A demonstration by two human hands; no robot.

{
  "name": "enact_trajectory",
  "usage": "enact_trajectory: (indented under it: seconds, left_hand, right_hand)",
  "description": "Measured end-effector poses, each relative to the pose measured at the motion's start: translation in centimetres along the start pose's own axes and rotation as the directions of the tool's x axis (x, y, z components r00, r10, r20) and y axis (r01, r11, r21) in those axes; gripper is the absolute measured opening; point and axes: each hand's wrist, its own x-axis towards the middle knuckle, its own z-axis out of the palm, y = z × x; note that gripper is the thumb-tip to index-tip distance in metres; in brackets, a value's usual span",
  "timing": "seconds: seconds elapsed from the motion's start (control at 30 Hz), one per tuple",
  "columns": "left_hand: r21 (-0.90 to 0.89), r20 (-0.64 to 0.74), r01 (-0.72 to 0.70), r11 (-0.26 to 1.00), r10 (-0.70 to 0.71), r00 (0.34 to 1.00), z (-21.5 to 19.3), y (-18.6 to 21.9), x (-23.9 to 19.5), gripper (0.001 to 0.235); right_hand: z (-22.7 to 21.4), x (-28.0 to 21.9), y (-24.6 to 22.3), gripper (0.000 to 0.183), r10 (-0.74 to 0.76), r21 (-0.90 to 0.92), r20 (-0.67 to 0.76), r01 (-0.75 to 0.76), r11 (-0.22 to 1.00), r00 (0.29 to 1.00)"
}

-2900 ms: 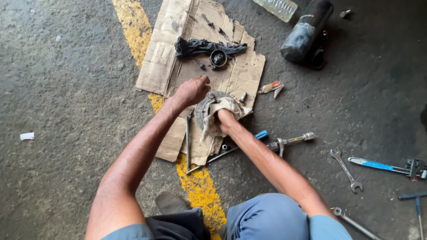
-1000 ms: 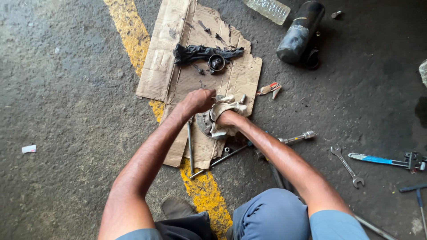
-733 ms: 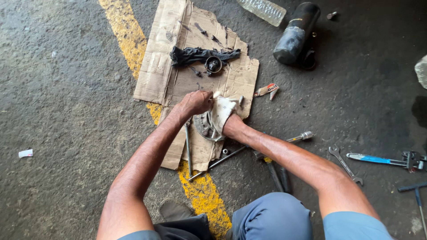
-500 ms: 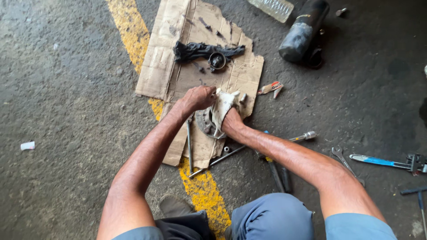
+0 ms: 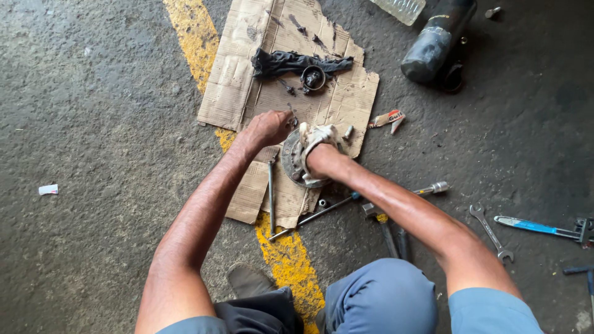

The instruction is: The person uses a hammer and punch to remove a pin from a mechanical hub, then cleans the interior with a screwdriver and rag. They wipe the part thoroughly and inspect it by rotating the inner ring.

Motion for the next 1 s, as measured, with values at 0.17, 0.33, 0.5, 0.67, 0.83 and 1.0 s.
enact_trajectory:
  seconds: [0.17,0.33,0.5,0.67,0.83,1.0]
  left_hand:
    - [-0.060,-0.063,-0.084,0.995,0.080,0.995,-0.3,-0.5,-0.7,0.023]
    - [-0.023,-0.050,-0.062,0.998,0.061,0.997,0.4,-0.6,0.0,0.018]
    - [0.026,0.096,-0.043,0.999,0.041,0.995,2.5,0.2,1.7,0.019]
    - [0.065,0.006,-0.118,0.991,0.118,0.993,3.7,2.2,3.3,0.011]
    - [0.071,-0.017,-0.160,0.985,0.162,0.987,3.2,2.3,3.8,0.014]
    - [0.055,0.005,-0.122,0.991,0.122,0.992,3.5,0.7,2.5,0.015]
  right_hand:
    - [2.2,-0.7,1.0,0.031,0.108,0.840,0.079,-0.124,0.529,0.991]
    - [5.3,-0.7,-1.2,0.016,0.190,0.831,-0.272,0.330,-0.448,0.943]
    - [7.6,1.2,-3.7,0.012,0.505,0.802,-0.450,0.583,-0.135,0.737]
    - [9.9,-1.1,-2.9,0.018,0.298,0.543,-0.626,0.129,0.830,0.721]
    - [7.8,-2.3,-0.7,0.011,0.080,0.297,-0.702,0.189,0.936,0.708]
    - [6.1,-0.6,-2.1,0.038,0.478,0.828,-0.484,0.205,0.522,0.733]
